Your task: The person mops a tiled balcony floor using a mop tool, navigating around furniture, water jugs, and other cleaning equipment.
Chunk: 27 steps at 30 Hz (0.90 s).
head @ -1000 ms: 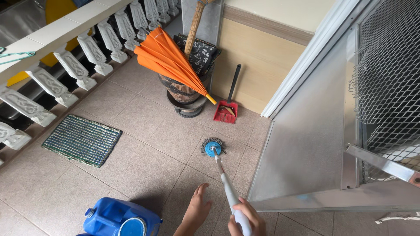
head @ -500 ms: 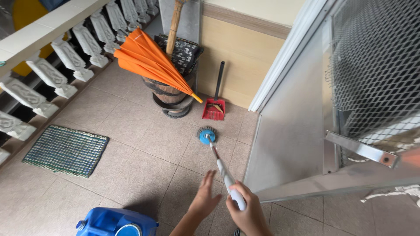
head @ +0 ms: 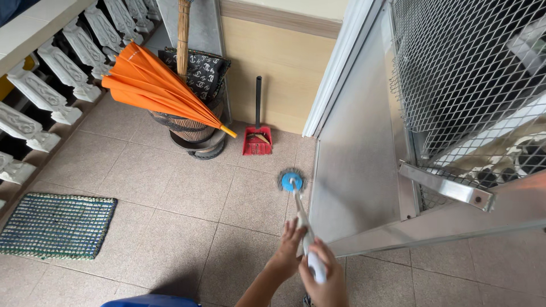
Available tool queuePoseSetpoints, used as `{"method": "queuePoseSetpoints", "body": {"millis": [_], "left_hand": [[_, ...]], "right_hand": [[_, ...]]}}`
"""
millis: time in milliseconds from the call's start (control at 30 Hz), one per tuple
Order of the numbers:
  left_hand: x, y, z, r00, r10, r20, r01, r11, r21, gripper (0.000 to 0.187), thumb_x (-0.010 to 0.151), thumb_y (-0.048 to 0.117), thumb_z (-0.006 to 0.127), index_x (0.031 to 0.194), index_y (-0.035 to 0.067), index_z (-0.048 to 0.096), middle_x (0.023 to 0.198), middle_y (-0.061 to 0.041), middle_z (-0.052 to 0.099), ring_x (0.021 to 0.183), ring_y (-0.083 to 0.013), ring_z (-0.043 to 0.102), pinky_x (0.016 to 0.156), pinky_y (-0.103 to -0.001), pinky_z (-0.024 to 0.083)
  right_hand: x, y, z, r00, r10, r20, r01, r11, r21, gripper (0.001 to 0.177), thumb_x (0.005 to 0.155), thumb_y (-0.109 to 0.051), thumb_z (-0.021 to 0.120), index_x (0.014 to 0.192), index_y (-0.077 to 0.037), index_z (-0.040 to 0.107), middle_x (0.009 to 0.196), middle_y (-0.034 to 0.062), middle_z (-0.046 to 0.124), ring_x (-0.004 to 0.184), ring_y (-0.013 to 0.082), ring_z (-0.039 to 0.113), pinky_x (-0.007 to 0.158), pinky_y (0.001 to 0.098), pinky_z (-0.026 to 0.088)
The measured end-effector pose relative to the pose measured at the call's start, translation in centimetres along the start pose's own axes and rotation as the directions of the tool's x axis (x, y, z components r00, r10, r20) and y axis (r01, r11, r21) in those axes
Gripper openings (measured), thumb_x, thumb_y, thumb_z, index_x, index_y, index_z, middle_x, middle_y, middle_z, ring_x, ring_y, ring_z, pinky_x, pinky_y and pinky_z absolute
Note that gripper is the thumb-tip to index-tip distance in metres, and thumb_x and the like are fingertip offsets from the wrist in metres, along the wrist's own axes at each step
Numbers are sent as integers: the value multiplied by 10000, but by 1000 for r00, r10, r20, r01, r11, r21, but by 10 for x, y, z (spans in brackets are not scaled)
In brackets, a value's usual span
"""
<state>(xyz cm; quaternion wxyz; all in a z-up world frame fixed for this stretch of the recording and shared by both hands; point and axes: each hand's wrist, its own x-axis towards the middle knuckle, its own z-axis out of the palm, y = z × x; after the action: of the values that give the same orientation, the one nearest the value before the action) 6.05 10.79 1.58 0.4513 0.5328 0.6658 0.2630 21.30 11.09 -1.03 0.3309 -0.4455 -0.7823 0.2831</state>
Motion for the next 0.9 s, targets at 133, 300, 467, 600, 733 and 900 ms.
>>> {"method": "queuePoseSetpoints", "body": {"millis": [133, 300, 467, 600, 733, 900], "left_hand": [[-25, -12, -32, 986, -165, 4, 165, 986, 27, 931, 903, 29, 667, 1617, 193, 94, 1700, -75, -151, 1548, -292, -162, 1280, -454, 52], [-50, -87, -30, 958, -253, -135, 259, 965, 30, 934, 880, 34, 727, 1593, 183, 142, 1711, -73, -37, 1567, -320, -76, 1303, -484, 104], [-47, -166, -11, 947, -170, -273, 181, 983, 15, 1003, 798, 52, 808, 1598, 236, 232, 1666, -95, 126, 1540, -414, 63, 1237, -531, 272], [-31, -186, 5, 947, -197, -252, 194, 980, -38, 997, 791, 17, 789, 1591, 222, 230, 1662, -119, 158, 1534, -445, 100, 1221, -547, 303], [-21, -188, 19, 956, -165, -242, 151, 986, -76, 925, 817, 36, 783, 1547, 203, 239, 1662, -126, 176, 1534, -452, 96, 1221, -560, 276], [-13, -214, 39, 940, -86, -330, 80, 996, -31, 1010, 736, 66, 824, 1579, 218, 289, 1637, -135, 247, 1524, -455, 158, 1208, -549, 313]], "right_hand": [[88, 18, 32, 975, 216, 54, -222, 961, 165, 319, 827, -104, 728, 1134, -82, 644, 1347, 175, 626, 669, 203, 758, 499, 274, 588], [151, 36, 28, 940, 333, 78, -341, 931, 129, 279, 874, -109, 741, 1146, -93, 680, 915, 160, 775, 664, 146, 703, 524, 220, 541], [122, -7, 4, 894, 393, 217, -423, 899, 112, 268, 832, -111, 735, 1093, -147, 686, 943, 109, 761, 595, 158, 686, 447, 237, 560], [86, -25, -8, 954, 166, 250, -221, 952, 210, 218, 815, -87, 740, 1019, -126, 674, 1044, 111, 767, 641, 136, 727, 481, 241, 567], [128, 10, 20, 951, 219, 219, -266, 939, 216, 260, 828, -73, 713, 1071, -142, 649, 1181, 119, 694, 689, 150, 736, 499, 263, 581], [165, 56, 38, 997, 57, 61, -63, 992, 113, 277, 840, -35, 755, 1095, -101, 667, 1040, 168, 753, 733, 196, 727, 637, 246, 570]]}}
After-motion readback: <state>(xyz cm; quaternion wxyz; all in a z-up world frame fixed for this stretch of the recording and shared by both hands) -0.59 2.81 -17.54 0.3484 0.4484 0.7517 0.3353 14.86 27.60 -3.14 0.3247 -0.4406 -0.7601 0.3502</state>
